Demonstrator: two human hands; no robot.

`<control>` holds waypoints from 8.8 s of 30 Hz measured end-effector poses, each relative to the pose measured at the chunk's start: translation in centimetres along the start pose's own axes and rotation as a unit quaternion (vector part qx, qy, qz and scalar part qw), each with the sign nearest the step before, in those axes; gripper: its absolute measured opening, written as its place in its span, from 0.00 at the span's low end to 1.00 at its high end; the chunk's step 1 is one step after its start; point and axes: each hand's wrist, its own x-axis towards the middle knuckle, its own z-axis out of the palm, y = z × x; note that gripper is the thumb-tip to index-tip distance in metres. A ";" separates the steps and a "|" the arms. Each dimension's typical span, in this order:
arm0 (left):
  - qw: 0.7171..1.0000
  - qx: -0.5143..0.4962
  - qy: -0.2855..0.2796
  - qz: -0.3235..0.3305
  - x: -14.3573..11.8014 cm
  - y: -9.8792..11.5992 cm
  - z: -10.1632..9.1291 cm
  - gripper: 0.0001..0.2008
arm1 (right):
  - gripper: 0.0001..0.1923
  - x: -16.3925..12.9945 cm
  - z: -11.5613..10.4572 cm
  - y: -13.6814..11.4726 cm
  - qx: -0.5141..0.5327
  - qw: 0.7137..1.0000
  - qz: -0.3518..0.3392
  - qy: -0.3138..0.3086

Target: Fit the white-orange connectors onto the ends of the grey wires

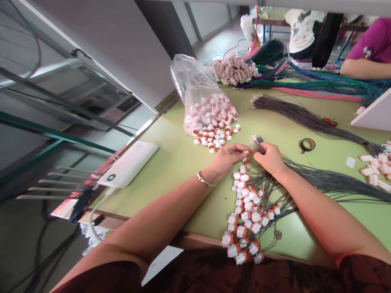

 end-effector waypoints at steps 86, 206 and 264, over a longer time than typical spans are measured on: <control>0.929 0.357 0.052 0.083 0.5 3.4 -2.0 0.14 | 0.08 -0.3 0.4 -0.3 0.056 0.998 0.004 0.011; 0.954 0.299 0.011 -0.035 -0.2 3.5 -1.4 0.07 | 0.05 -0.7 0.5 -0.1 0.095 0.995 0.003 -0.007; 0.974 0.122 0.051 -0.182 -0.4 2.6 1.0 0.11 | 0.06 -1.1 1.1 -0.5 -0.038 0.998 -0.049 -0.005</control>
